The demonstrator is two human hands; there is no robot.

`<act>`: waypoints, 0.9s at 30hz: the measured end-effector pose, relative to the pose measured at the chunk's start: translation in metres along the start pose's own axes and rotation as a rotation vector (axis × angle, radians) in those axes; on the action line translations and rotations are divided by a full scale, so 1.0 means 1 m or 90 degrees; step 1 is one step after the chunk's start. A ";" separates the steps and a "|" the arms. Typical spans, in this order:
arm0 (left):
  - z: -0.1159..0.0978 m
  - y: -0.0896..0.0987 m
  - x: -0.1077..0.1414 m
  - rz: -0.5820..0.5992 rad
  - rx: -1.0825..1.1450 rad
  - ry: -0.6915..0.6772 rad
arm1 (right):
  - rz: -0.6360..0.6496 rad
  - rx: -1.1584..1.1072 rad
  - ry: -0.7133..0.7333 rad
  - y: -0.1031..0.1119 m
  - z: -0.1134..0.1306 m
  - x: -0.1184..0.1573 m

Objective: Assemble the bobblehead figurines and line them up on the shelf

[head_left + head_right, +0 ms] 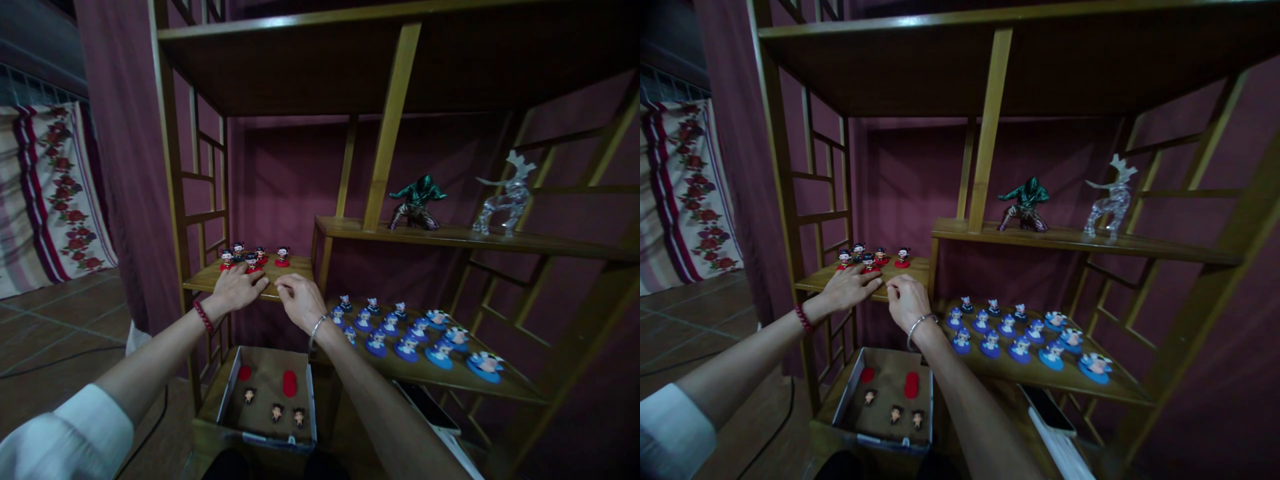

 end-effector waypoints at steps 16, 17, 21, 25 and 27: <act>0.004 -0.004 -0.002 -0.006 0.026 -0.002 | -0.015 0.001 0.014 0.002 0.003 0.000; 0.004 -0.004 -0.002 -0.008 0.028 -0.002 | -0.016 0.000 0.015 0.002 0.003 0.000; 0.004 -0.004 -0.001 -0.019 0.037 -0.004 | -0.019 0.005 0.020 0.001 0.002 0.000; 0.004 -0.003 0.003 -0.042 0.059 -0.011 | -0.026 0.002 0.026 0.000 0.001 0.000; 0.004 -0.004 0.010 -0.083 0.082 -0.015 | -0.036 -0.002 0.038 0.000 0.001 0.001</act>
Point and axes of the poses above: each hand's wrist, its own x-axis away from the middle knuckle, its own y-axis out of the back of the hand, z = x × y, the point moved 2 cm from there along -x, towards the middle knuckle, and after that the axes turned 5 degrees about -z, right-handed, at the moved point
